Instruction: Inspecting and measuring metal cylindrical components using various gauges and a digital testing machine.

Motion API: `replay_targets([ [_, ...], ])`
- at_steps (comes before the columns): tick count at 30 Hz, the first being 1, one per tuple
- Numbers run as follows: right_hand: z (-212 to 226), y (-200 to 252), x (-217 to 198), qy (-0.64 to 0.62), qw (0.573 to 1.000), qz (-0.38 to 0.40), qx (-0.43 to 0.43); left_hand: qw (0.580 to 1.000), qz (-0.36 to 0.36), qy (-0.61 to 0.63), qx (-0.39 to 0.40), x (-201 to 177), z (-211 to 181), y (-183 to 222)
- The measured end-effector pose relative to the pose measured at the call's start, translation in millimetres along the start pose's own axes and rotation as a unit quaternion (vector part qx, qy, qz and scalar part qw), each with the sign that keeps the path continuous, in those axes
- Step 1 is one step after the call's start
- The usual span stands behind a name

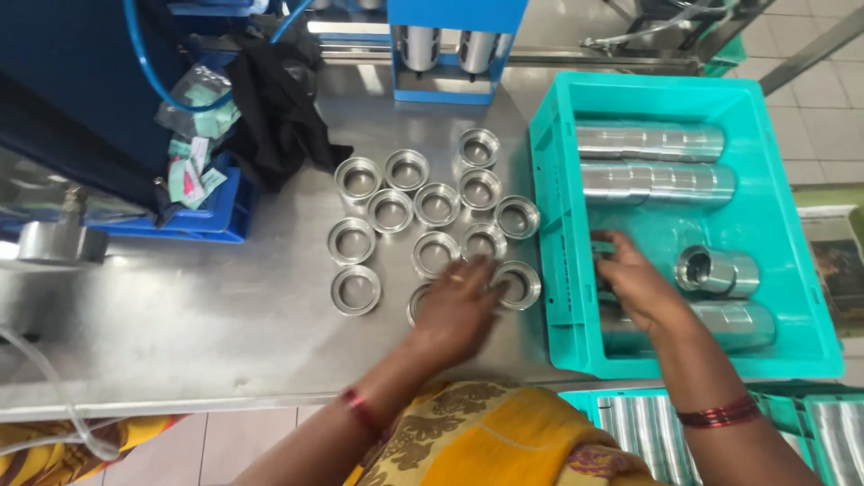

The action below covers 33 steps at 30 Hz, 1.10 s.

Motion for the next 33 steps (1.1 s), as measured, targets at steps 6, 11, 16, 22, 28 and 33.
replay_targets([
  [6, 75.8, 31.0, -24.1, -0.109, 0.978, -0.050, -0.173, 0.992, 0.062, -0.101, 0.049, 49.2, -5.9, -1.0],
  [11, 153.4, 59.9, 25.3, -0.198, 0.968, 0.009, -0.152, 0.918, 0.224, 0.310, -0.105, 25.7, -15.0, 14.7],
  [16, 121.8, 41.1, 82.8, -0.225, 0.965, 0.108, -0.081, 0.885, 0.244, 0.286, -0.276, 44.7, 21.3, 38.5],
  [22, 88.3, 31.7, 122.8, -0.057, 0.986, 0.150, -0.055, 0.934, 0.164, 0.247, -0.198, 19.0, 26.3, 55.5],
  [28, 95.8, 53.1, 156.0, 0.485, 0.839, 0.172, -0.177, 0.964, 0.107, 0.133, -0.202, -10.8, 25.4, 65.5],
  [33, 94.6, 48.7, 158.1, 0.428, 0.868, 0.187, -0.167, 0.983, 0.046, 0.038, -0.176, -26.5, 19.4, 68.2],
])
Point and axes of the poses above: each hand's wrist, its own y-axis away from the middle knuckle, its own x-axis out of the palm, z = x × y, the point moved 8 cm from there along -y, towards the middle knuckle, and after that the axes turned 10 degrees about -x, right-handed, at the moved point
